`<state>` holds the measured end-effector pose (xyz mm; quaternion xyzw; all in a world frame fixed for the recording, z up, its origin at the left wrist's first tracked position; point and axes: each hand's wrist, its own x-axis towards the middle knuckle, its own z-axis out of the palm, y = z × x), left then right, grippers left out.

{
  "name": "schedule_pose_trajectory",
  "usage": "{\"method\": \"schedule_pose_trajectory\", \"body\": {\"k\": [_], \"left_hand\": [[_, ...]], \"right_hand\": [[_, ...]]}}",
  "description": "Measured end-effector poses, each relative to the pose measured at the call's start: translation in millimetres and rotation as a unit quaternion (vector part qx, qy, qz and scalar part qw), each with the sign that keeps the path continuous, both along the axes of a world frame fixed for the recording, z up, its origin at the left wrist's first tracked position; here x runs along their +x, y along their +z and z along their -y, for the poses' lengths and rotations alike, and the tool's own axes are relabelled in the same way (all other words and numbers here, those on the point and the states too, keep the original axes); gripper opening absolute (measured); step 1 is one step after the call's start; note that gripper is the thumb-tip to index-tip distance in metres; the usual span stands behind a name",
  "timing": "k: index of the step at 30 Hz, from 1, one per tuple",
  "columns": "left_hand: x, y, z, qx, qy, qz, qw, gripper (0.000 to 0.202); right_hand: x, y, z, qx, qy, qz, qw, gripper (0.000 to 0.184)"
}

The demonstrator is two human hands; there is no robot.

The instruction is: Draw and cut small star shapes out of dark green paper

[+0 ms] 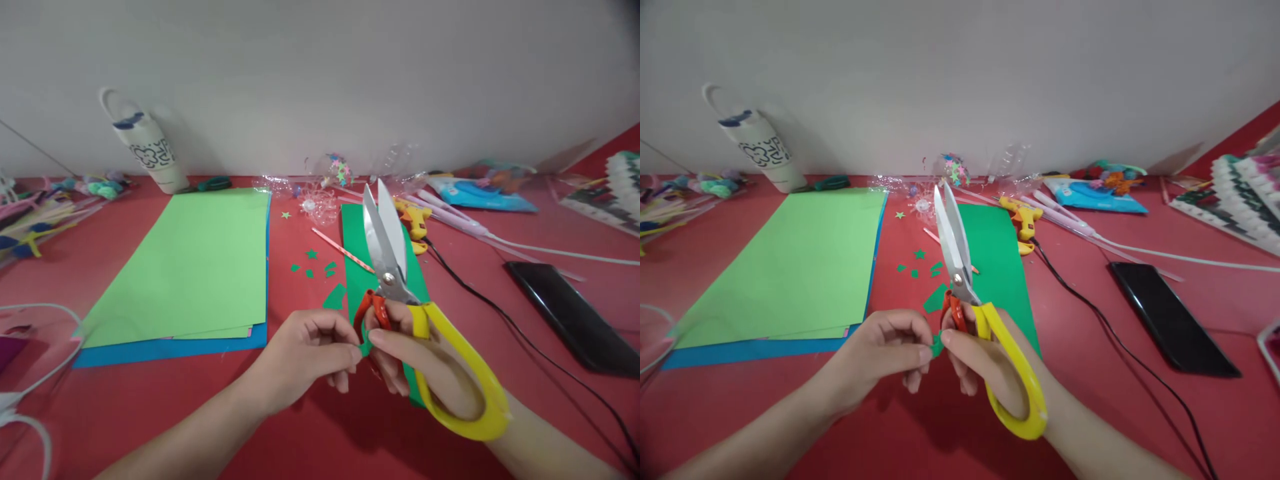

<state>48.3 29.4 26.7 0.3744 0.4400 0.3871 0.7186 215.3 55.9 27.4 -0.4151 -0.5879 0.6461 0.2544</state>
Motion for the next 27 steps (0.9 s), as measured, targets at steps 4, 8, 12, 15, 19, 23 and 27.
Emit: {"method": "schedule_pose_trajectory", "body": {"k": [4, 8, 12, 15, 19, 23, 27], "left_hand": [[-1.4, -0.2, 1.3, 0.008, -0.006, -0.031, 0.999, 0.007], [-4.1, -2.4, 0.1, 0.04, 0.009, -0.105, 0.994, 0.01], [-4.4, -4.7, -2.6, 0.073, 0.02, -0.2, 0.977, 0.011], [-2.9, -5.0, -2.9, 0.081, 0.022, -0.242, 0.967, 0.025], [0.5, -5.5, -1.7, 0.078, 0.026, -0.183, 0.98, 0.018], [3.3, -6.7, -0.9, 0.042, 0.022, -0.067, 0.997, 0.013], [2.7, -5.1, -0.4, 0.045, 0.055, -0.057, 0.996, 0.014]], "right_hand": [[2.9, 3.7, -4.2, 0.047, -0.046, -0.021, 0.998, 0.029], [4.3, 16.6, -12.1, 0.07, -0.08, -0.022, 0.994, 0.034], [2.0, 15.1, -10.6, 0.034, -0.064, -0.041, 0.997, 0.038], [0.9, 8.0, -6.9, 0.021, -0.062, -0.035, 0.997, 0.041], [1.1, -0.7, -4.3, 0.041, -0.056, -0.02, 0.997, 0.041], [-2.1, -7.5, 0.2, 0.035, -0.068, 0.0, 0.997, 0.026], [-6.3, -9.4, 5.0, 0.03, -0.069, 0.012, 0.997, 0.024]]}}
